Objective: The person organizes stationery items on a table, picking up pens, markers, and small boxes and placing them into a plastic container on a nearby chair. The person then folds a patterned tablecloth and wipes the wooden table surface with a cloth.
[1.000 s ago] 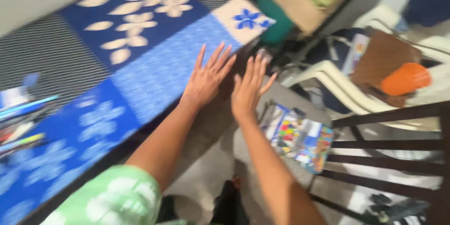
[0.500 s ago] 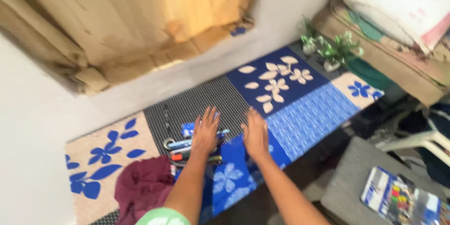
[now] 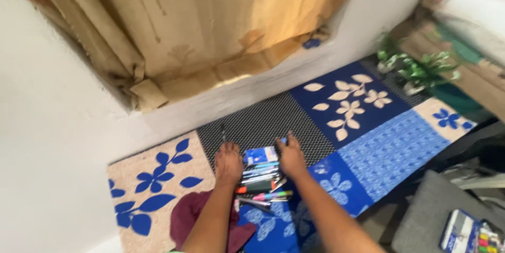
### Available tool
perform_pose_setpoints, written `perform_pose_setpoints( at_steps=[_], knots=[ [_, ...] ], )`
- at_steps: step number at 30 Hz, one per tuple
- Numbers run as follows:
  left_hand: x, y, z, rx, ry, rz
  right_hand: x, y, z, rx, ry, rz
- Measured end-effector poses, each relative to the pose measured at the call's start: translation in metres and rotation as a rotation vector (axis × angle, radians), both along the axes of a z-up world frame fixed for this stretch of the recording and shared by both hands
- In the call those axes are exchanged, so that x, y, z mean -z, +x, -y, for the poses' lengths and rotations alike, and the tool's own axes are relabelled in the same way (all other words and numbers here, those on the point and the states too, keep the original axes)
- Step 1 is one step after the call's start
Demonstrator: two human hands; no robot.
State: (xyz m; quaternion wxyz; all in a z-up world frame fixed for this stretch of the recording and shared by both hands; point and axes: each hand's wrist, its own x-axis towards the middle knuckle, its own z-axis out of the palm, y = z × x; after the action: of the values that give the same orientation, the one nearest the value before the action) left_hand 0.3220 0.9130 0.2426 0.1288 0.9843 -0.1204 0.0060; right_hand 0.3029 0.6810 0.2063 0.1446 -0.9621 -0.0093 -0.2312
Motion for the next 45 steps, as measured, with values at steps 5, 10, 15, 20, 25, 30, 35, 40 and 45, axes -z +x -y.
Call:
perform_pose_setpoints(
  at_steps=[5, 10, 15, 20, 25, 30, 35, 40, 45],
  knots=[
    [0.038, 0.02, -0.034, -0.132, -0.222, 0.092, 0.039, 0.004, 0.009, -0.009, 0.126, -0.442],
    [0.036, 0.033, -0.039, -0.116, -0.2, -0.044, -0.008, -0.009, -0.019, 0.087, 0.158, -0.294],
    [0.033, 0.041, -0.038, -0.132, -0.247, -0.085, -0.08, -0.012, -0.041, 0.077, 0.345, -0.553],
    [0.066, 0.05, -0.034, -0.118, -0.262, -0.071, -0.1, -0.002, -0.056, -0.133, 0.518, -0.47],
    [0.094, 0.063, -0.035, -0.106, -0.17, -0.169, -0.082, 0.012, -0.071, -0.35, 0.205, -0.329],
    [0.117, 0.066, -0.038, -0.041, -0.114, -0.167, -0.064, 0.016, -0.082, -0.335, 0.116, -0.651],
    [0.128, 0.066, -0.046, -0.069, -0.285, -0.145, -0.033, 0.016, -0.071, -0.229, 0.115, -0.702],
    [0.12, 0.077, -0.052, -0.145, -0.522, -0.158, 0.035, 0.03, -0.039, -0.131, 0.489, -0.275],
    [0.08, 0.067, 0.019, -0.009, -0.658, -0.285, 0.004, 0.03, -0.01, 0.142, 1.554, -0.62]
  ],
)
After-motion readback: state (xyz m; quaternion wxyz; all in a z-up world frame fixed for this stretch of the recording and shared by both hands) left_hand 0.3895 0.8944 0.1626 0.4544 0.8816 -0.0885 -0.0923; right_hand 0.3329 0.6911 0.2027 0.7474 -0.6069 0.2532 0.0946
